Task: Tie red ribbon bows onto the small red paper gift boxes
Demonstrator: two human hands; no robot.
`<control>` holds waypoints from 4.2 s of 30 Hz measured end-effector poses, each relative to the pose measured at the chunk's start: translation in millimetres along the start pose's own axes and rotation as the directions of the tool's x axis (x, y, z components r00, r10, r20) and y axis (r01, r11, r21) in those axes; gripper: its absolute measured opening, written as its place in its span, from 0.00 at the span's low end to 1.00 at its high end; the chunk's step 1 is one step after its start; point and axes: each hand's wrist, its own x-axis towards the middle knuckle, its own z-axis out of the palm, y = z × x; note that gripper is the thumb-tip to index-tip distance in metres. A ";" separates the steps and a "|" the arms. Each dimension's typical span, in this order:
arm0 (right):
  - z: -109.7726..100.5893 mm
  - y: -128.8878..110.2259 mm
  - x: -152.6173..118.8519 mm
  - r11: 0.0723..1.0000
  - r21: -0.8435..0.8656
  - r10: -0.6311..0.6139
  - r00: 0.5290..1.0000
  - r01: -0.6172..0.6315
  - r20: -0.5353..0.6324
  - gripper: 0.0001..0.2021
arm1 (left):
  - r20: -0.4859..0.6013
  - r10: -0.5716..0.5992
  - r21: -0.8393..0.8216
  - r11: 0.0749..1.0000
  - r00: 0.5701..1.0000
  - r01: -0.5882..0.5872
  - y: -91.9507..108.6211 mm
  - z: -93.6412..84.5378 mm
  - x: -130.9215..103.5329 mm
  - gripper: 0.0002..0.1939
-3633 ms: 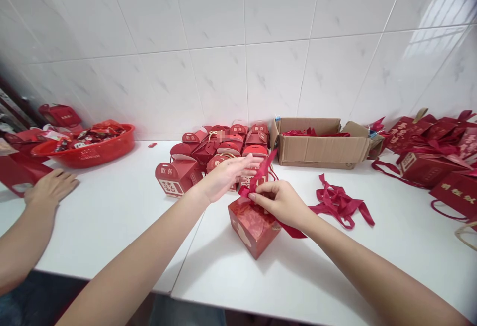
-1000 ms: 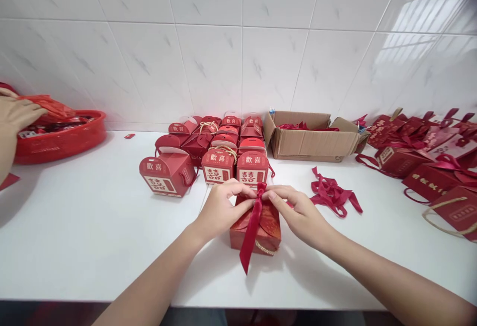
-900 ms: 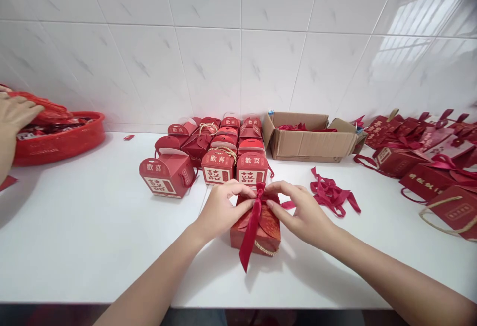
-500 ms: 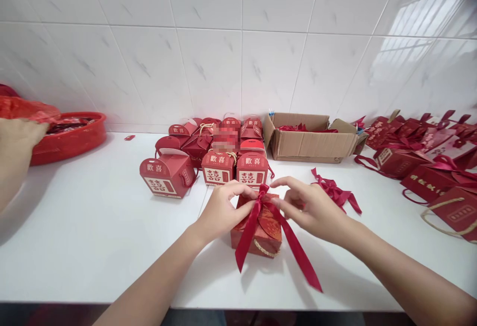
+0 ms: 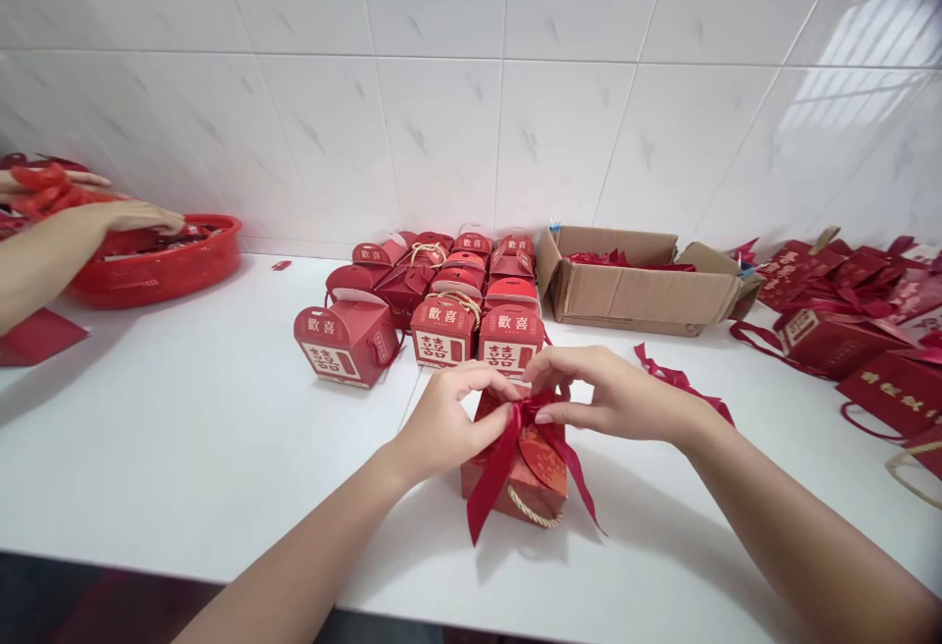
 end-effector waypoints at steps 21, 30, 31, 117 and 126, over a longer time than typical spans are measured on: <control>3.2 7.2 -13.1 0.941 -0.307 -0.112 0.988 0.139 0.103 0.25 | 0.045 -0.077 -0.038 0.996 0.996 0.079 4.4 -8.3 -4.4 0.10; 4.0 1.0 -13.8 0.898 -0.410 -0.070 0.973 0.157 0.220 0.29 | -0.041 -0.005 0.124 0.992 0.999 0.010 0.6 -4.4 -4.7 0.09; 4.1 0.9 -14.2 0.893 -0.419 -0.074 0.972 0.164 0.222 0.29 | -0.039 0.017 0.142 0.990 0.999 -0.011 0.5 -4.0 -4.5 0.09; 4.1 0.9 -7.5 0.987 0.163 0.016 1.000 -0.014 -0.010 0.07 | 0.109 -0.256 -0.328 0.903 0.960 0.278 9.8 11.2 -0.3 0.27; 10.7 4.7 -7.6 0.993 0.121 0.013 0.991 0.003 -0.130 0.03 | 0.101 -0.200 -0.247 0.944 0.975 0.219 8.9 11.6 -2.3 0.28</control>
